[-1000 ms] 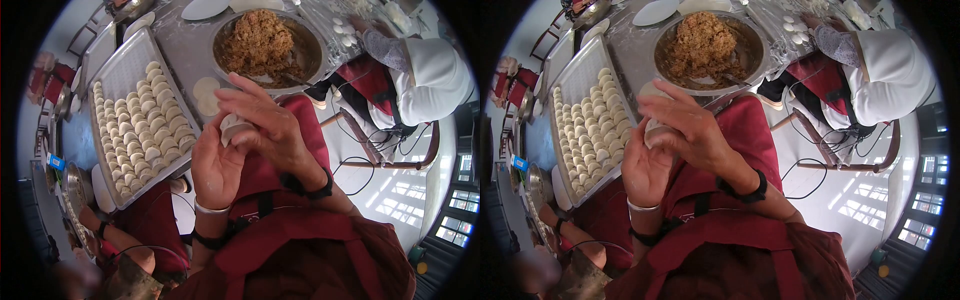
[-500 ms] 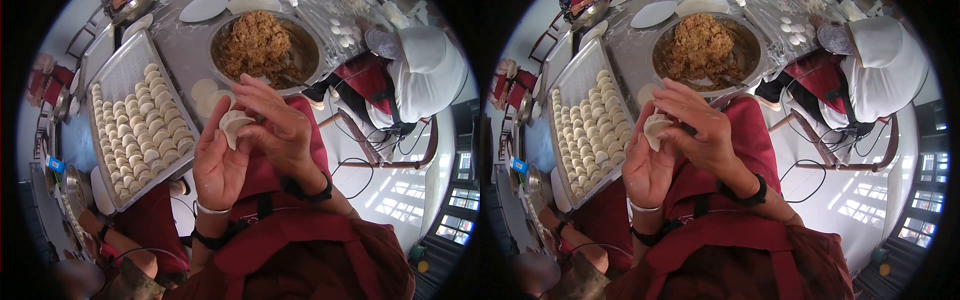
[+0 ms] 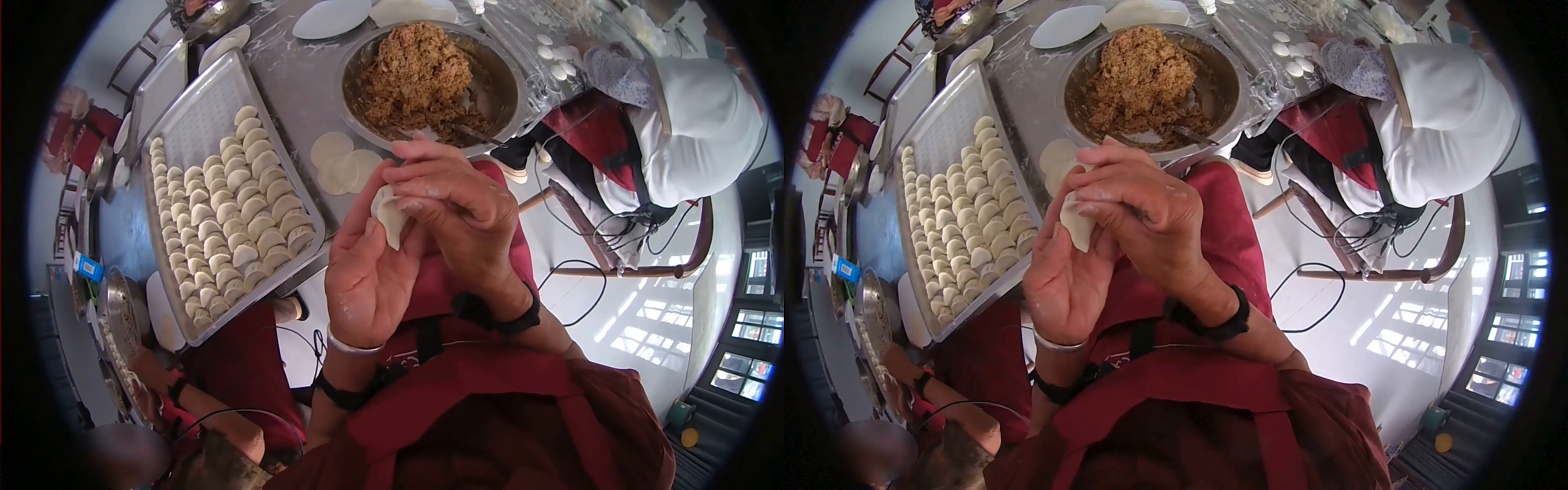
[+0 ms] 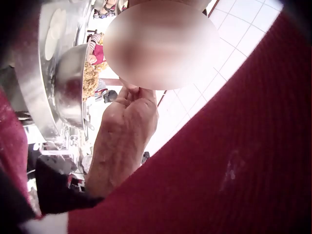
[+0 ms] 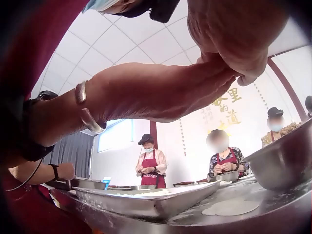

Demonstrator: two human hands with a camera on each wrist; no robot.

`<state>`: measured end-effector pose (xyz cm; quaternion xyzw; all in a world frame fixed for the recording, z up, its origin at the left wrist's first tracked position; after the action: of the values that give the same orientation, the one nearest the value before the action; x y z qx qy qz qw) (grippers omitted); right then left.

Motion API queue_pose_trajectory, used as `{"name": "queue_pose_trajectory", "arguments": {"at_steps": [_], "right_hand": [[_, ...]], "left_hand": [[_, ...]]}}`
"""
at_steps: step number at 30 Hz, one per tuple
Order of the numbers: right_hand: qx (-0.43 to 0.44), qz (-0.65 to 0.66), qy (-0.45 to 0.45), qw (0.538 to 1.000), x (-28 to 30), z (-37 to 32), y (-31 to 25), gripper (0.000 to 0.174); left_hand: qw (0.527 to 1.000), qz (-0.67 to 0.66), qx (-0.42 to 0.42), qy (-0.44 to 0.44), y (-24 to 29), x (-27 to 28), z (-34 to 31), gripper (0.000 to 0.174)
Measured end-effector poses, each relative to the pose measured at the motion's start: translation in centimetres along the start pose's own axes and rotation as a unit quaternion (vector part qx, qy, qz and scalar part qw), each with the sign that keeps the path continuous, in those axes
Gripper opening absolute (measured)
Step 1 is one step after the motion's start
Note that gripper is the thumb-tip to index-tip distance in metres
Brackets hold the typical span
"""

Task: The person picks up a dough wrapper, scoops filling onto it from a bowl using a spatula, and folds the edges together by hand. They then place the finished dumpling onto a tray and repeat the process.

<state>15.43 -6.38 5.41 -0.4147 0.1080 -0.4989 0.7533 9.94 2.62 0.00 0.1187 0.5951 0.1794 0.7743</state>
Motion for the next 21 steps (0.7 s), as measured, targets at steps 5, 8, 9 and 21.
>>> {"name": "queue_pose_trajectory", "arguments": {"at_steps": [5,8,9,21], "right_hand": [[-0.061,0.099,0.029,0.993,0.0,0.1,0.8,0.017],[-0.001,0.054,-0.036,0.998,-0.6,0.1,0.4,0.015],[0.002,0.05,-0.038,0.998,-0.5,0.1,0.4,0.015],[-0.012,0.062,-0.148,0.987,-1.1,0.0,-0.2,0.018]], "left_hand": [[0.999,-0.036,0.002,-0.033,0.3,0.1,-0.1,0.056],[0.999,-0.046,0.013,-0.014,-0.1,0.4,-0.6,0.057],[0.999,-0.042,0.021,-0.01,-0.2,0.4,-0.6,0.057],[0.996,-0.003,0.09,0.002,-0.4,1.3,-1.7,0.055]]}}
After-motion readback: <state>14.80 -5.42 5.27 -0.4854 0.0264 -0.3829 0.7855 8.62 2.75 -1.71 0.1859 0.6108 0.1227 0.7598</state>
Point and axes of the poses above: each hand's wrist, its own z-axis towards the middle knuckle, its own x-axis out of the back of the hand, y = z × x, the point moved 10 cm from there along z, towards the middle knuckle, and after that the axes turned 14 degrees about -y, right-handed, at the moved point
